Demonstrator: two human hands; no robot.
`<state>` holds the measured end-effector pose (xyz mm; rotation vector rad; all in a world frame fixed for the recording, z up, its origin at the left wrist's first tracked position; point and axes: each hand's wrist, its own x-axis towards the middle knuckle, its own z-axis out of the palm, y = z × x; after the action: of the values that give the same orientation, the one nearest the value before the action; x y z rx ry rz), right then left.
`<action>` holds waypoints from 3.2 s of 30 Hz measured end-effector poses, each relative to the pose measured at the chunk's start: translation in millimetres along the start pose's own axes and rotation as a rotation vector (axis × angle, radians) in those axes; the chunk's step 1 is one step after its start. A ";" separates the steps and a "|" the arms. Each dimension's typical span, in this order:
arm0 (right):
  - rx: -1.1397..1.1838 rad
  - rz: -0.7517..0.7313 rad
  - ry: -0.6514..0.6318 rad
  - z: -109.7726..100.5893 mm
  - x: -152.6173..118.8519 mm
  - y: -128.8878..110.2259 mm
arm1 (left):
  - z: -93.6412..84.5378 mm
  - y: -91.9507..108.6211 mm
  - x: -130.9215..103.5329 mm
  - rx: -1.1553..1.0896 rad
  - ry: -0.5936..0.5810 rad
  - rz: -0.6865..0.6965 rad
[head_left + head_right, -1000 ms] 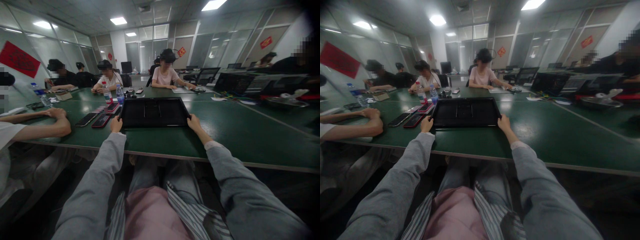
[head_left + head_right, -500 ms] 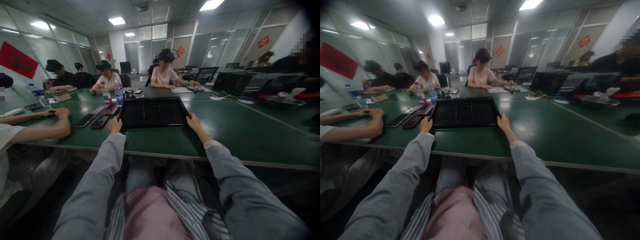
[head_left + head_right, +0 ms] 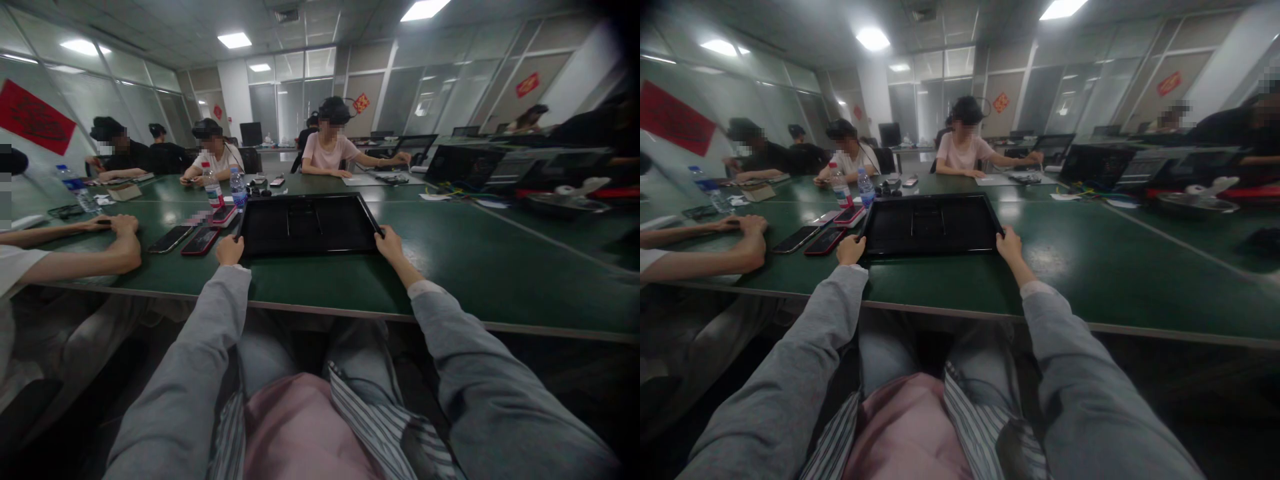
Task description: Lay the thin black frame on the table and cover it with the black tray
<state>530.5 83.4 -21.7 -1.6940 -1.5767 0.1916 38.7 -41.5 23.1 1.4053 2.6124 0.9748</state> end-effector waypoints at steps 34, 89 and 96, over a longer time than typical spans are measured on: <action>0.021 -0.007 0.008 -0.4 -0.9 -0.1 | -3.7 -0.5 -2.9 0.047 -0.003 0.025; 0.021 -0.098 -0.060 7.4 -3.0 -10.2 | 9.7 -3.4 5.3 -0.189 0.099 0.175; 0.139 0.001 -0.190 -5.1 -8.7 -14.1 | 6.2 -0.8 5.8 -0.196 0.232 0.127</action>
<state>520.8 72.1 -12.8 -1.6058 -1.6591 0.4637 36.4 -34.3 19.2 1.5053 2.5128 1.4475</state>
